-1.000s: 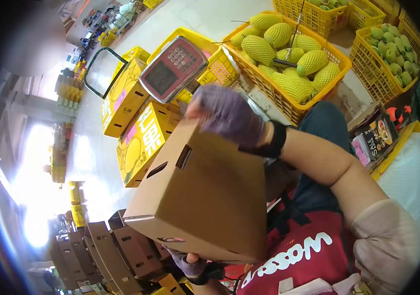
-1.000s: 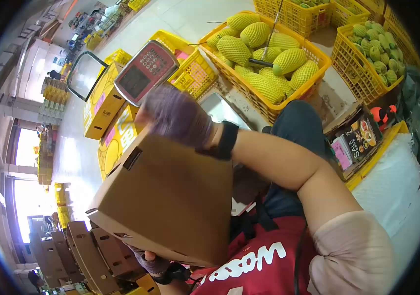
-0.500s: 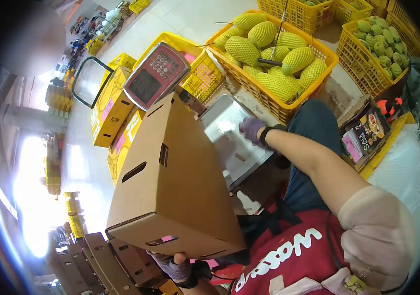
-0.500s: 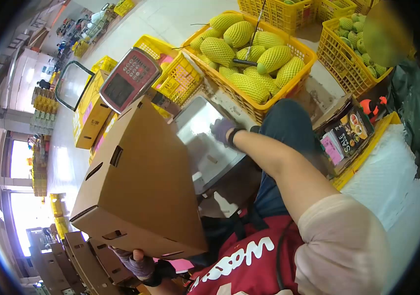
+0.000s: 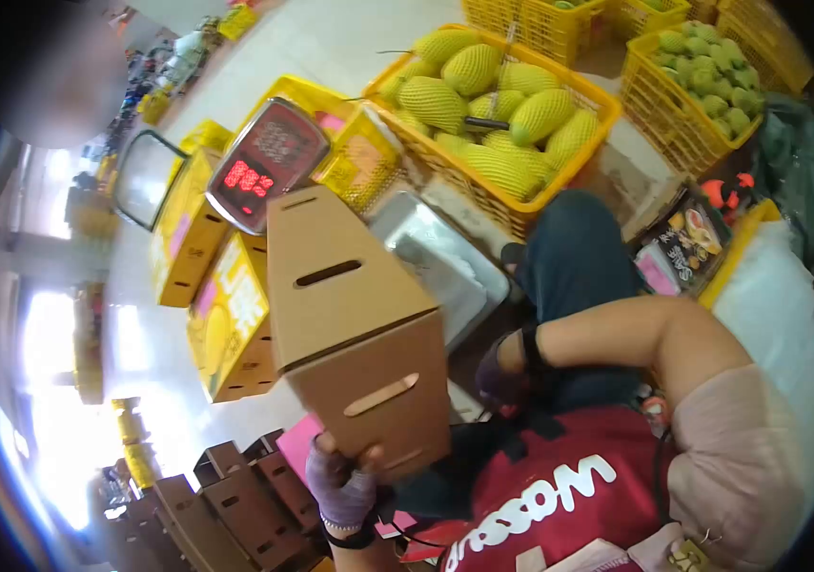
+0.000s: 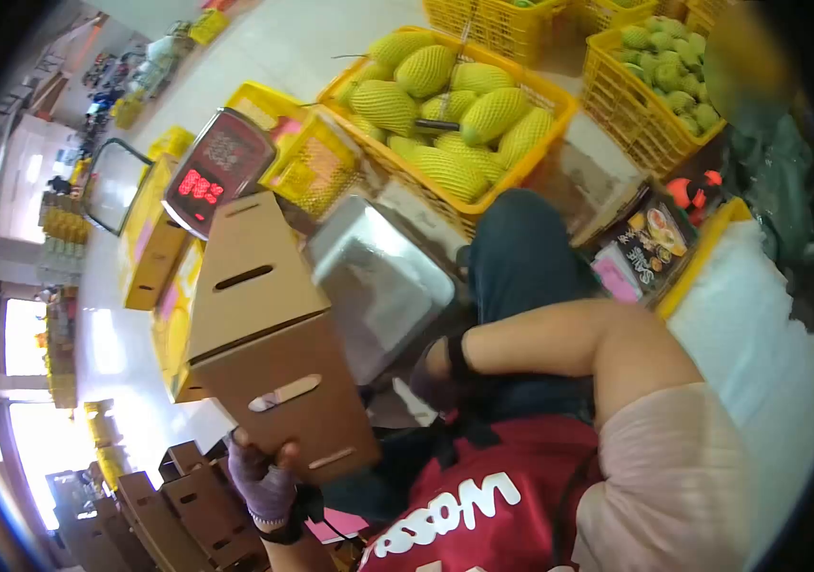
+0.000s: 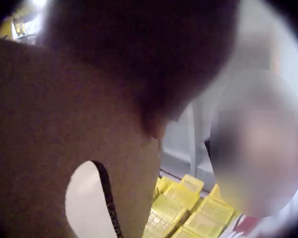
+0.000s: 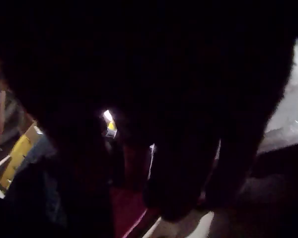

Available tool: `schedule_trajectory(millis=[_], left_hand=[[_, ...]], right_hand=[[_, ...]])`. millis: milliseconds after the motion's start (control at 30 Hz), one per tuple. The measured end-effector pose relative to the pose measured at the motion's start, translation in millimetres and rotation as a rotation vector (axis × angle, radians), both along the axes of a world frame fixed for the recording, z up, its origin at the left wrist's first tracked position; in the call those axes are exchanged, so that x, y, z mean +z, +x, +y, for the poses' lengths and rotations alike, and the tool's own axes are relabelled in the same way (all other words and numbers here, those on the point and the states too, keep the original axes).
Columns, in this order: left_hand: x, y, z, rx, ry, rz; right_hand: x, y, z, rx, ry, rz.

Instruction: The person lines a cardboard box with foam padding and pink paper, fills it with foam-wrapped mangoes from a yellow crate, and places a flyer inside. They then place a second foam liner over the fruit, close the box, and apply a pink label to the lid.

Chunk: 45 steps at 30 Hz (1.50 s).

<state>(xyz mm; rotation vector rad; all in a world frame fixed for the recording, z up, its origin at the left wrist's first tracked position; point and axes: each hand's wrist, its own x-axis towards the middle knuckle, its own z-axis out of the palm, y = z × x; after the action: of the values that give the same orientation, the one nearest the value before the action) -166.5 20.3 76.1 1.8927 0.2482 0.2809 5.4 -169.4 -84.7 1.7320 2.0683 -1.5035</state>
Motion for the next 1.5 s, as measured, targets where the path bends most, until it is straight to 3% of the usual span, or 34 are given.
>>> schedule_trajectory(millis=[33,67,100,133,167,200,233,300,333,400,467,500,567,633,700,767,833,867,933,967,1033,1067,1133,1233,1300,1400,1467,1500], left_hand=[[-5.7,8.9,1.5,-0.018,-0.037,0.014],[-12.3,27.1,-2.5,-0.172,0.209,0.065],[-20.7,41.0,-8.6,-0.333,0.456,0.101],[-35.1,47.9,-15.1,-0.365,0.417,0.103],[-54.8,55.9,-22.1,-0.361,0.304,0.240],[-73.7,64.3,-26.8,-0.371,0.198,0.368],[-89.1,71.1,-31.7,-0.425,0.175,0.360],[-117.9,73.8,-37.3,-0.515,0.600,0.273],[-132.1,70.5,-33.5,-0.544,0.665,0.239],[-142.9,63.4,-24.8,-0.601,0.721,0.298],[-154.3,59.2,-18.7,-0.600,0.835,0.380],[-161.6,56.1,-19.1,-0.570,0.889,0.387],[-173.3,55.0,-16.9,-0.543,0.897,0.471],[-178.4,57.3,-18.9,-0.453,1.003,0.728],[-174.7,55.4,-18.2,-0.405,0.990,0.653],[-170.1,53.8,-13.3,-0.361,0.980,0.650],[-170.8,49.9,-8.0,-0.383,0.994,0.615],[-178.1,49.0,-2.1,-0.375,0.989,0.614],[-191.5,47.7,8.7,-0.374,0.625,0.484],[-193.4,46.5,9.3,-0.371,0.621,0.485],[-180.3,49.7,-6.2,-0.388,0.923,0.599],[-178.2,49.1,-12.5,-0.383,0.922,0.603],[-175.1,49.1,-19.3,-0.342,1.017,0.609],[-171.5,45.2,-15.7,-0.355,0.935,0.621],[-178.1,38.9,-8.7,-0.385,0.884,0.606],[-179.9,34.0,-10.6,-0.440,0.746,0.586],[-169.0,33.9,-17.2,-0.449,0.655,0.588],[-162.4,35.6,-18.6,-0.433,0.541,0.619]], right_hand=[[30.2,13.4,-28.3,-0.067,0.029,-0.012],[31.3,33.6,-62.9,-0.294,0.112,0.036],[82.6,45.5,-101.2,-0.717,0.151,-0.033],[71.1,62.9,-137.0,-0.843,0.425,-0.019],[84.3,69.1,-172.0,-1.298,0.421,0.011],[72.6,77.0,-210.8,-1.541,0.594,-0.226],[78.1,77.0,-248.8,-1.888,0.542,-0.331],[46.0,70.0,-354.5,-2.116,0.519,-0.878],[27.8,55.9,-408.7,-2.170,0.478,-1.042],[-4.6,11.0,-485.7,-2.264,-0.011,-1.418],[13.8,-29.5,-483.8,-2.461,-0.693,-1.316],[3.1,-47.7,-480.7,-2.442,-0.838,-1.442],[-2.0,-60.8,-472.9,-2.543,-1.093,-1.164],[-43.3,-85.6,-487.8,-2.577,-0.957,-1.076],[-65.3,-98.5,-510.2,-2.530,-0.801,-1.165],[-59.5,-112.6,-515.4,-2.632,-0.656,-1.121],[-37.9,-110.9,-499.0,-2.591,-0.748,-1.315],[-29.8,-106.3,-490.8,-2.553,-0.824,-1.352],[-32.9,-99.4,-475.8,-2.472,-0.750,-1.324],[-33.2,-93.6,-462.4,-2.416,-0.680,-1.259],[-36.5,-80.1,-439.5,-2.234,-0.587,-0.942],[-31.0,-66.9,-430.9,-2.195,-0.764,-0.676],[-39.0,-57.3,-425.3,-2.168,-0.818,-0.715],[-54.4,-45.0,-443.7,-2.074,-0.906,-0.747],[-46.3,-41.2,-445.0,-1.935,-1.068,-0.691],[-40.8,-54.7,-440.1,-1.787,-0.991,-0.702],[-48.1,-64.6,-439.5,-1.578,-1.096,-0.645],[-88.1,-76.1,-468.2,-1.595,-1.108,-0.726]])
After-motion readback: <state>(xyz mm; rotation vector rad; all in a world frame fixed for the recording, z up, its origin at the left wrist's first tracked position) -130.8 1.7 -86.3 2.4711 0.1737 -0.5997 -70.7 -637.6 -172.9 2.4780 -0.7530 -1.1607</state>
